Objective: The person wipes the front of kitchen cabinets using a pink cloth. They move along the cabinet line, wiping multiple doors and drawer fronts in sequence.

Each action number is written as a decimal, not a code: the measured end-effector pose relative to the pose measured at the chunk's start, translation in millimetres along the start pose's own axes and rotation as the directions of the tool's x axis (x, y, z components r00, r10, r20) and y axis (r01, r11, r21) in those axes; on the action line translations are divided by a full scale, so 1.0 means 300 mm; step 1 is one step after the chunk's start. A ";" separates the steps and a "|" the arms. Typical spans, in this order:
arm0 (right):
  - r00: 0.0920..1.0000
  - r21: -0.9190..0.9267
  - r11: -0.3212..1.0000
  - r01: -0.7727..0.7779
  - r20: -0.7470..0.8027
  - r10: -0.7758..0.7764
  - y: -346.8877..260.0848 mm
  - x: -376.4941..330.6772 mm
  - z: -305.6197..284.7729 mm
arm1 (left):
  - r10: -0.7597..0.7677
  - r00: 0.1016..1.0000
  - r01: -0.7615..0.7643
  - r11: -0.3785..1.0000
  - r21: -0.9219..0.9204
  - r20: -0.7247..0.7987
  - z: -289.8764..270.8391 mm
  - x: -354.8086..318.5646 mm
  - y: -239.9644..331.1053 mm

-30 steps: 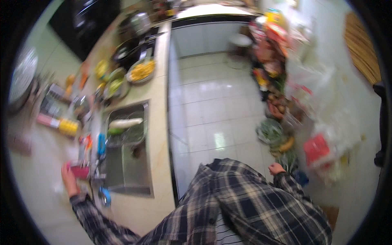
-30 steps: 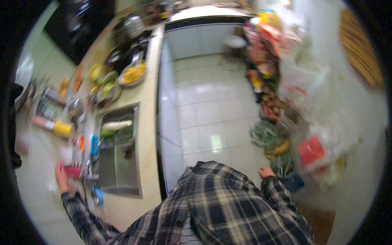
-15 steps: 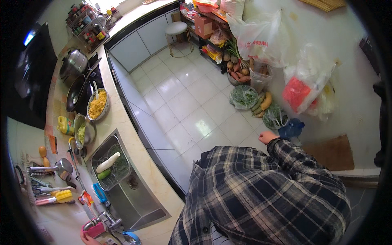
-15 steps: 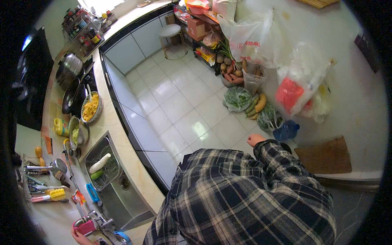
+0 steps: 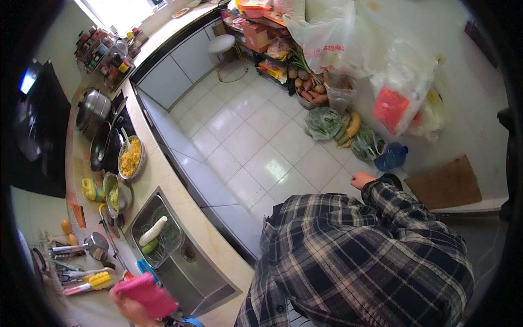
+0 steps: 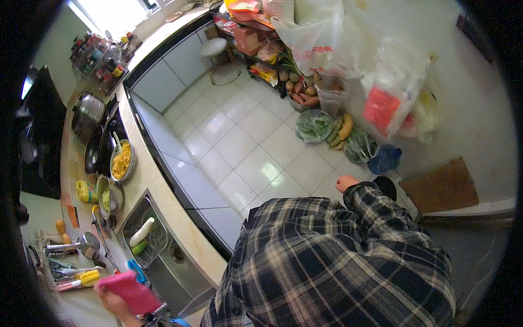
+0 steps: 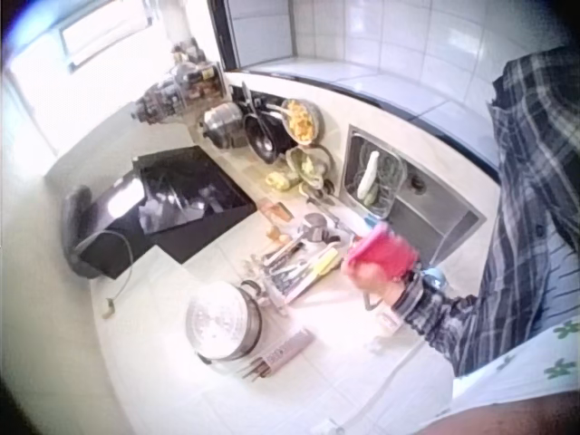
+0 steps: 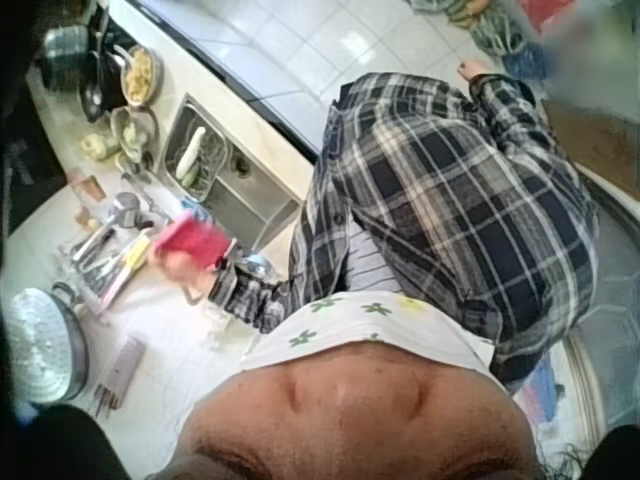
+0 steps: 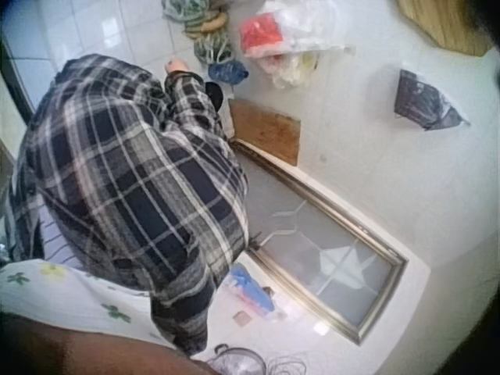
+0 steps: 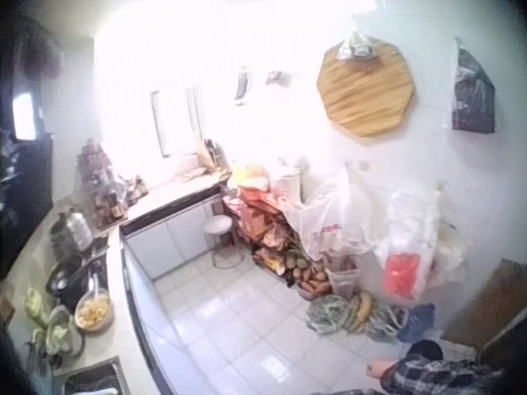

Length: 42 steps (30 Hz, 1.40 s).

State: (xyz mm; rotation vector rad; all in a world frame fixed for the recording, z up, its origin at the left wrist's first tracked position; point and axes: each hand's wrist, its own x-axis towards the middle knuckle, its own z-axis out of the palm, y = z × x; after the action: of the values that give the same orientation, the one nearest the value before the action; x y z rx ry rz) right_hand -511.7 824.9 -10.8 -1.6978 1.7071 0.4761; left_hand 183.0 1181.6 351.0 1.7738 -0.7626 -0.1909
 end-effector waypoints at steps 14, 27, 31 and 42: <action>0.992 0.074 0.991 -0.116 0.059 0.111 0.150 -0.173 0.151 | 0.287 0.828 -0.338 0.941 0.020 0.482 1.046 0.010 0.051; 0.903 0.275 0.879 0.388 -0.303 -0.304 -0.178 -0.120 -0.186 | 0.021 0.747 0.266 0.907 -0.327 0.664 1.266 -0.047 0.038; 0.579 0.071 0.602 0.796 -0.380 -0.721 -0.593 -0.194 -0.432 | 0.055 0.695 0.164 0.959 -0.233 0.717 1.296 -0.068 0.071; 0.511 0.173 0.481 0.859 -0.239 -0.826 -1.277 -0.288 -0.489 | 0.042 0.849 0.100 0.966 -0.237 0.526 1.231 -0.129 -0.123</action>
State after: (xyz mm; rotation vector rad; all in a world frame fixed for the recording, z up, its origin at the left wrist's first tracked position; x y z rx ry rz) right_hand -174.2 756.0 228.1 -2.1135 0.7195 -0.3438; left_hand -12.8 914.2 179.8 1.4910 -1.0483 -0.7931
